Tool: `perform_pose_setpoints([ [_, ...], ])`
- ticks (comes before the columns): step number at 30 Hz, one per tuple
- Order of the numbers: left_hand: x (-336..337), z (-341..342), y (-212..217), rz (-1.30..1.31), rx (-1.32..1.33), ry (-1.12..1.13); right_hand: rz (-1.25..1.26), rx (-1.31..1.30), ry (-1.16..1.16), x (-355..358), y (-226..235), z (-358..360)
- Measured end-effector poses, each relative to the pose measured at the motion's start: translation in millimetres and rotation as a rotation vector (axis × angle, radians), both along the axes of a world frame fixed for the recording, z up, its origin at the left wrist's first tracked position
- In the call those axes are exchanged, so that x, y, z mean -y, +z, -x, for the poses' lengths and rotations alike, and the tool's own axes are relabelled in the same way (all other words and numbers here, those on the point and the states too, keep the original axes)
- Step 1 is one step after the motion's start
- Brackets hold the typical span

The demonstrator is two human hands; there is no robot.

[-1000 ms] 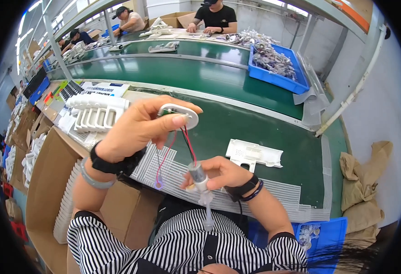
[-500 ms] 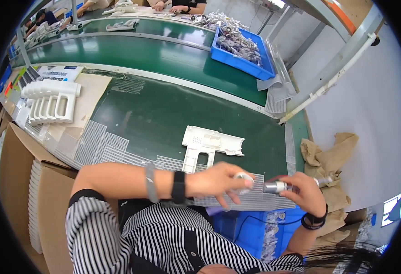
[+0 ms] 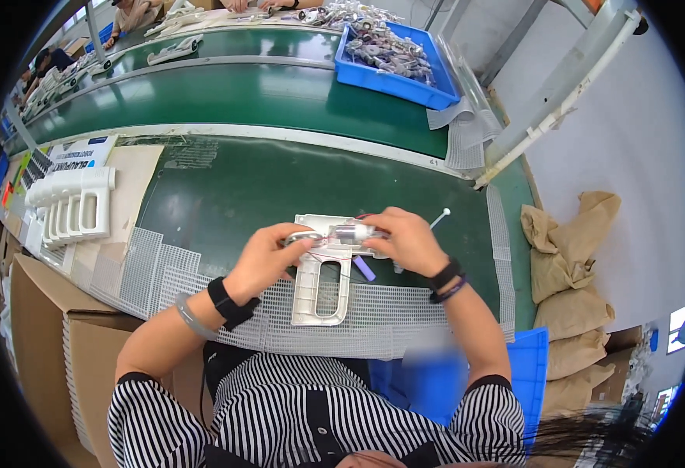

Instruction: Assembling the internal motor, wiring, and tubing into a white plastic handheld device casing on a production line.

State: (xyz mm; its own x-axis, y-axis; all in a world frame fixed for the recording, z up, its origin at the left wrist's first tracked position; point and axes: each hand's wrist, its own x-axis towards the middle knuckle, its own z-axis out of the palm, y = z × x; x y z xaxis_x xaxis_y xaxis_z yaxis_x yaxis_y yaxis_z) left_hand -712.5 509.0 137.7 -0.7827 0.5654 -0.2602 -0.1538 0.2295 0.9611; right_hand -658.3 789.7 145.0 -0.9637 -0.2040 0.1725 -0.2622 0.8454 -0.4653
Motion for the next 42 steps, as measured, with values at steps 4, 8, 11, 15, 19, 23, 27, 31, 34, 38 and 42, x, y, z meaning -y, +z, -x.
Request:
perform_pose_setpoints([
  [4,17,5,-3,0.415,-0.712,0.013,-0.078,-0.093,-0.025,21,-22,15],
  [8,19,1,-1,0.672,-0.991,0.053,-0.113,0.033,-0.037,33,-20,0],
  [11,17,3,3,0.642,-1.026,0.078,-0.121,0.059,0.025,41,-22,-22],
  [15,15,6,-5,0.722,-1.043,0.052,-0.14,-0.11,0.005,60,-21,-38],
  [19,20,-3,-7,0.682,-1.0,0.134,-0.098,-0.363,-0.065,71,-37,-35],
  [23,25,-12,-6,0.679,-0.936,0.178,-0.114,-0.333,-0.127,78,-37,-35],
  [27,35,-11,-14,0.699,-0.897,0.213,-0.189,-0.231,-0.108,86,-33,-34],
  [31,37,-10,-19,0.616,-0.823,0.259,-0.055,-0.315,-0.097,93,-35,-33],
  [34,39,-10,-22,0.524,-0.75,0.297,0.023,-0.368,-0.134,98,-42,-33],
  [38,42,-10,-21,0.474,-0.725,0.321,-0.127,-0.264,-0.163,100,-41,-28],
  [42,47,-8,-25,0.476,-0.738,0.321,-0.33,-0.177,-0.11,106,-33,-36],
])
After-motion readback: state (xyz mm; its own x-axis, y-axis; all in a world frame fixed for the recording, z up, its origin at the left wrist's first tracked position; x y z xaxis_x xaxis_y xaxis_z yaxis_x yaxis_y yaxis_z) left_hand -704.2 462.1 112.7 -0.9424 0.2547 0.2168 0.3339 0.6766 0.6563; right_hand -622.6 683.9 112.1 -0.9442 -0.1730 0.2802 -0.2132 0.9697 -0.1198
